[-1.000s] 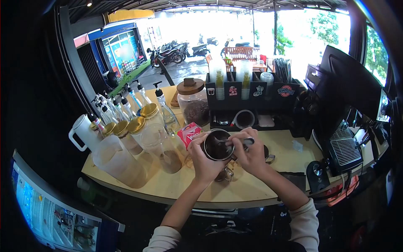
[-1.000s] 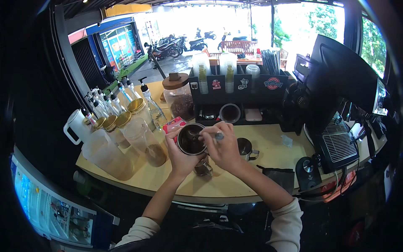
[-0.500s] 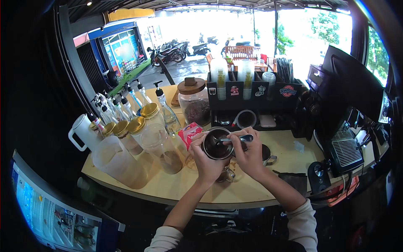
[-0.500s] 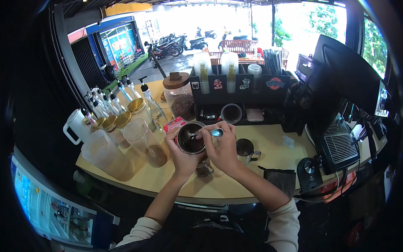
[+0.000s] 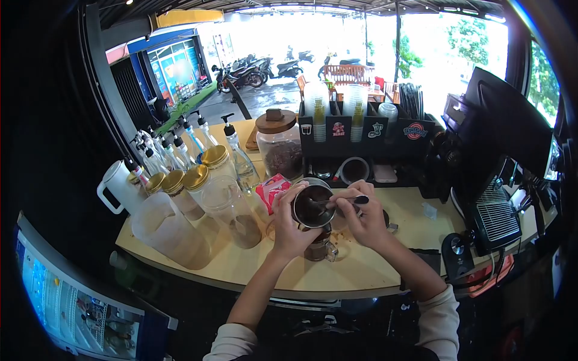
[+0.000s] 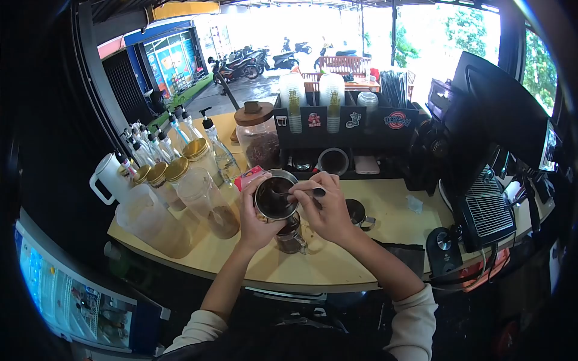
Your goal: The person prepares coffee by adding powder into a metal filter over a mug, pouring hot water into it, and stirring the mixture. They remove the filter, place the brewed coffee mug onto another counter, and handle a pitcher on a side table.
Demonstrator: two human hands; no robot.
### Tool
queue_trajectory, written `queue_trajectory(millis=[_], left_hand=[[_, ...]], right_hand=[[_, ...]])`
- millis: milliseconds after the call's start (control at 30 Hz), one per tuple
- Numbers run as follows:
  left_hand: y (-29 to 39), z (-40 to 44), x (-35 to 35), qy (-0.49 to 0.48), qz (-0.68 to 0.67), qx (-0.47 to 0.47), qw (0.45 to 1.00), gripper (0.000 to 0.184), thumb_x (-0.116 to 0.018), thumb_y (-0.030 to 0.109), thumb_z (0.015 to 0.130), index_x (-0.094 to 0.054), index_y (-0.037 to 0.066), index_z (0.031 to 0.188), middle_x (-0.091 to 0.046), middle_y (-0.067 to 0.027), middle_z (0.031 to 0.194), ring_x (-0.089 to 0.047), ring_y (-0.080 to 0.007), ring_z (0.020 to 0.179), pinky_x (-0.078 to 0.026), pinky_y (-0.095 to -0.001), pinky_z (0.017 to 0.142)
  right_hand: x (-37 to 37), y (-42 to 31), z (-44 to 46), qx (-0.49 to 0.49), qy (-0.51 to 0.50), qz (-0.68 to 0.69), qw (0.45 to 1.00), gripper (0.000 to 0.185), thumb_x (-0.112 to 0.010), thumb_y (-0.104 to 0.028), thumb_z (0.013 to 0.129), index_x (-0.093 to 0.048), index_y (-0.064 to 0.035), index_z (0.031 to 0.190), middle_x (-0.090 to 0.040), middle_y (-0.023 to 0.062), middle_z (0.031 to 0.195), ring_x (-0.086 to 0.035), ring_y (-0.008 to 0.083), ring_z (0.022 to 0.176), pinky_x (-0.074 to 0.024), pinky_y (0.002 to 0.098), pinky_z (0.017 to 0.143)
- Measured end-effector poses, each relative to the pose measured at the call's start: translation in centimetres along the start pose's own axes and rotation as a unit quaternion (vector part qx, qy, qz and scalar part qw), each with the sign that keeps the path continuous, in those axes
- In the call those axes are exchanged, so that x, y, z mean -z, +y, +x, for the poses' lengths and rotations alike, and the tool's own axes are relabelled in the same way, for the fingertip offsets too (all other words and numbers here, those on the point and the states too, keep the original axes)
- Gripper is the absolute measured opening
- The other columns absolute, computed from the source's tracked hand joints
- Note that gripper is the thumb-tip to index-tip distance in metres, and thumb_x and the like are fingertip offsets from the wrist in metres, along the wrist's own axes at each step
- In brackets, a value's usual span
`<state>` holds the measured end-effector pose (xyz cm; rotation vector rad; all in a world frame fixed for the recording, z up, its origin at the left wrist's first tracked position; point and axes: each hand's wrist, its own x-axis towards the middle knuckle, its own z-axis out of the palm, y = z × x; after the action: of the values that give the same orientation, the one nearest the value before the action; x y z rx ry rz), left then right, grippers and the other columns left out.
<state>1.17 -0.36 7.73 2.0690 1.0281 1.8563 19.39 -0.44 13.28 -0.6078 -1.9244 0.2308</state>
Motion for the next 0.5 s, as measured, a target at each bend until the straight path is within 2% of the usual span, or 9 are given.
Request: queue_trajectory(millis=[67,167,233,300,433,500], left_hand=[[0.2,0.5,0.6,-0.013,0.012,-0.003,1.000,0.085,-0.082,0.010,0.054,-0.043,0.007,0.129,-0.053,-0.0120,0.129,-0.048,-0.0297,0.121,-0.026,-0.0446,0.108],[0.4,0.9,1.3,-0.044,0.013,-0.005,0.999,0.083,-0.081,0.010,0.054,-0.045,0.008,0.129,-0.053,-0.0118,0.130,-0.047,-0.0298,0.123,-0.027,-0.0455,0.109],[0.3,1.0,1.8,-0.060,0.003,0.000,0.998,0.082,-0.080,0.011,0.055,-0.046,0.008,0.129,-0.052,-0.0115,0.130,-0.047,-0.0299,0.124,-0.027,-0.0459,0.110],[0.2,1.3,2.2,-0.111,0.025,0.003,0.993,0.080,-0.078,0.012,0.056,-0.047,0.010,0.130,-0.053,-0.0091,0.131,-0.046,-0.0280,0.126,-0.023,-0.0462,0.113],[0.0,1.4,2.9,-0.144,0.006,0.030,0.989,0.081,-0.077,0.013,0.056,-0.047,0.012,0.131,-0.053,-0.0065,0.131,-0.046,-0.0251,0.127,-0.020,-0.0462,0.114],[0.2,1.7,3.3,-0.183,-0.010,0.034,0.982,0.081,-0.076,0.014,0.057,-0.046,0.013,0.132,-0.054,-0.0048,0.132,-0.047,-0.0227,0.127,-0.019,-0.0463,0.115]], right_hand=[[0.1,0.2,0.0,-0.005,-0.007,0.018,1.000,0.009,-0.059,-0.010,0.088,-0.067,-0.0069,0.090,-0.067,0.0003,0.082,-0.051,0.0196,0.082,-0.0367,0.0330,0.080],[0.2,0.4,-0.2,0.039,-0.038,-0.029,0.998,0.009,-0.059,-0.009,0.087,-0.068,-0.0076,0.091,-0.066,0.0004,0.082,-0.050,0.0198,0.082,-0.0368,0.0333,0.081],[0.6,0.1,0.5,-0.013,-0.046,0.025,0.999,0.009,-0.060,-0.009,0.086,-0.068,-0.0084,0.089,-0.064,0.0005,0.081,-0.050,0.0203,0.084,-0.0367,0.0341,0.082],[0.4,0.4,0.4,-0.004,-0.072,0.028,0.997,0.008,-0.061,-0.010,0.086,-0.069,-0.0083,0.089,-0.063,0.0012,0.080,-0.050,0.0204,0.084,-0.0368,0.0344,0.082],[1.8,0.4,1.6,0.018,-0.120,0.001,0.993,0.008,-0.065,-0.013,0.084,-0.070,-0.0071,0.087,-0.060,0.0035,0.081,-0.050,0.0208,0.086,-0.0371,0.0349,0.083],[2.5,0.7,2.4,-0.001,-0.157,0.020,0.987,0.010,-0.065,-0.015,0.085,-0.070,-0.0079,0.090,-0.060,0.0029,0.082,-0.049,0.0200,0.086,-0.0354,0.0344,0.083]])
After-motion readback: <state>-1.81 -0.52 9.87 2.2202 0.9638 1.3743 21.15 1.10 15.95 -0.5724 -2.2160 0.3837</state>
